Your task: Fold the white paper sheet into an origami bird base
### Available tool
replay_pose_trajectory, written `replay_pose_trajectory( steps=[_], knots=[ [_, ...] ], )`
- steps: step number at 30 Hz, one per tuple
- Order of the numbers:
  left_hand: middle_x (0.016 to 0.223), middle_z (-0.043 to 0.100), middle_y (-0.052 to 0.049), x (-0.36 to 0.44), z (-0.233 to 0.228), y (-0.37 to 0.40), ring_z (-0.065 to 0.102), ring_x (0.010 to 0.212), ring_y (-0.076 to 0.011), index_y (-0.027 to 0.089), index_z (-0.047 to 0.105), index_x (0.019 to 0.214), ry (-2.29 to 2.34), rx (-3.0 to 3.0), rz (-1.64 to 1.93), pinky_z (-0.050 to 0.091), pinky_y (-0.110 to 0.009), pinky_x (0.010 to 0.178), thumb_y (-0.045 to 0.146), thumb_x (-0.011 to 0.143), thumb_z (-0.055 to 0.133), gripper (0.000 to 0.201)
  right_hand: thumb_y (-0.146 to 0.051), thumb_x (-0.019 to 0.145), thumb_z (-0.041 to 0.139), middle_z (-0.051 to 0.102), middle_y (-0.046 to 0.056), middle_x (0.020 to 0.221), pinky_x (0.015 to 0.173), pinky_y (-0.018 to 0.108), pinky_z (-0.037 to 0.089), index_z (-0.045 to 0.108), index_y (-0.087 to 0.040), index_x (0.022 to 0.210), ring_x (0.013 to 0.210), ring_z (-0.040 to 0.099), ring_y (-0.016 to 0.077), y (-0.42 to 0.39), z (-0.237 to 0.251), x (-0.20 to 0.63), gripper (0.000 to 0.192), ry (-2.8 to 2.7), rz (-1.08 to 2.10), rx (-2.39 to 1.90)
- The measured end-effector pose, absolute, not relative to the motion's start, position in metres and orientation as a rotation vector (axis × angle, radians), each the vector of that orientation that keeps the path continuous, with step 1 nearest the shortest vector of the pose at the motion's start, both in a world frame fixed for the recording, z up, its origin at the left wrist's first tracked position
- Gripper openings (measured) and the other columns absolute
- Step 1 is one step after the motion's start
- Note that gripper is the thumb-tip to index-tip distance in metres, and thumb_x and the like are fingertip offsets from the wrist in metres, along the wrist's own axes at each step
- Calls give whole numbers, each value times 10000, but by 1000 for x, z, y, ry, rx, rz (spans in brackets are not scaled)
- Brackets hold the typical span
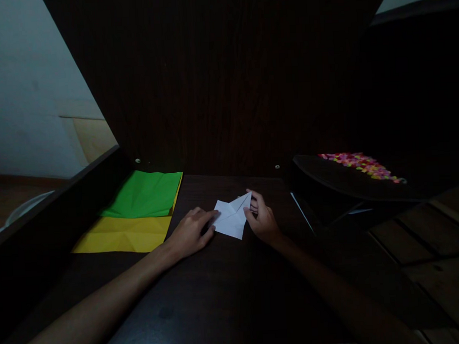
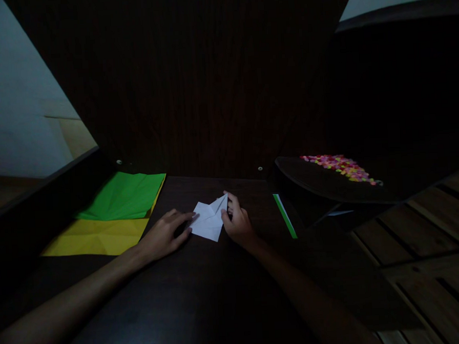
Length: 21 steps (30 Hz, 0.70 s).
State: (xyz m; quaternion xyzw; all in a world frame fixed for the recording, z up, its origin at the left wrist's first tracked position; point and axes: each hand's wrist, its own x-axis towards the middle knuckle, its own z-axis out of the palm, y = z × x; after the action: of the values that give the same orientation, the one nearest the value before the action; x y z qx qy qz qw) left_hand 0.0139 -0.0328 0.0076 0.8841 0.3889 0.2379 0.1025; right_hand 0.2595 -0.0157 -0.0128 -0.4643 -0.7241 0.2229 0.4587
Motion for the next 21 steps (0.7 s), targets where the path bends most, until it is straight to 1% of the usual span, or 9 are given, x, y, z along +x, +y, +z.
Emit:
replay_pose_trajectory(
  steps=[3, 5, 7, 9, 11, 14, 16, 19, 21],
  knots=[
    [1006, 640, -102, 14, 9, -34, 562, 973, -243, 188, 649, 1183, 1028, 2782, 635, 479, -405, 875, 187, 897, 528, 311, -190, 857, 535, 569, 182, 1348, 854, 416, 575, 227, -195, 1481, 1128, 634, 259, -12, -12, 263, 696, -1703, 500, -1159],
    [999, 627, -107, 15, 11, -36, 556, 955, -245, 179, 678, 1127, 1005, 2852, 611, 477, -405, 854, 198, 901, 525, 274, -175, 811, 594, 416, 168, 1487, 964, 491, 512, 253, -211, 1494, 1305, 484, 299, -10, -11, 267, 764, -1740, 349, -1203],
    [1008, 623, -111, 15, 12, -37, 555, 955, -246, 168, 686, 1099, 1005, 2881, 595, 474, -410, 852, 228, 922, 509, 258, -166, 793, 612, 287, 101, 1566, 1078, 570, 382, 455, -235, 1409, 1404, 330, 330, -7, -12, 272, 639, -1840, 173, -1254],
    [1026, 627, -112, 16, 13, -38, 556, 971, -249, 166, 693, 1071, 1013, 2886, 588, 467, -422, 870, 273, 946, 491, 260, -159, 798, 607, 226, 58, 1589, 1106, 598, 327, 652, -216, 1223, 1435, 248, 357, -5, -13, 276, 431, -1932, 71, -1287],
    [1045, 635, -115, 16, 14, -38, 558, 989, -254, 164, 695, 1053, 1033, 2895, 591, 463, -434, 884, 307, 959, 482, 272, -178, 820, 596, 324, 65, 1550, 1091, 628, 327, 738, -203, 1070, 1432, 250, 372, -2, -16, 279, 288, -2032, 58, -1334],
    [1044, 656, -120, 16, 14, -37, 574, 973, -265, 161, 699, 1024, 1088, 2923, 615, 476, -444, 856, 320, 954, 496, 267, -238, 867, 565, 525, 101, 1410, 1067, 634, 360, 739, -208, 1084, 1386, 363, 352, 0, -17, 281, 279, -2188, 154, -1384],
    [1025, 679, -118, 16, 13, -36, 594, 943, -273, 158, 705, 1005, 1153, 2929, 631, 491, -449, 822, 321, 950, 504, 265, -255, 882, 544, 523, 117, 1407, 1093, 594, 360, 689, -186, 1186, 1383, 382, 321, -1, -15, 281, 344, -2268, 217, -1354],
    [1041, 708, -127, 13, 9, -32, 633, 923, -275, 137, 707, 1015, 1260, 2890, 708, 518, -456, 819, 275, 944, 499, 259, -244, 881, 526, 449, 127, 1457, 1144, 539, 320, 585, -144, 1315, 1399, 360, 284, -3, -12, 280, 449, -2375, 284, -1282],
    [1148, 689, -147, 10, 6, -28, 653, 989, -266, 116, 678, 1117, 1228, 2859, 787, 531, -444, 878, 220, 931, 494, 282, -251, 880, 529, 441, 117, 1463, 1156, 529, 305, 517, -153, 1375, 1395, 365, 270, -5, -11, 278, 505, -2441, 328, -1249]
  ],
)
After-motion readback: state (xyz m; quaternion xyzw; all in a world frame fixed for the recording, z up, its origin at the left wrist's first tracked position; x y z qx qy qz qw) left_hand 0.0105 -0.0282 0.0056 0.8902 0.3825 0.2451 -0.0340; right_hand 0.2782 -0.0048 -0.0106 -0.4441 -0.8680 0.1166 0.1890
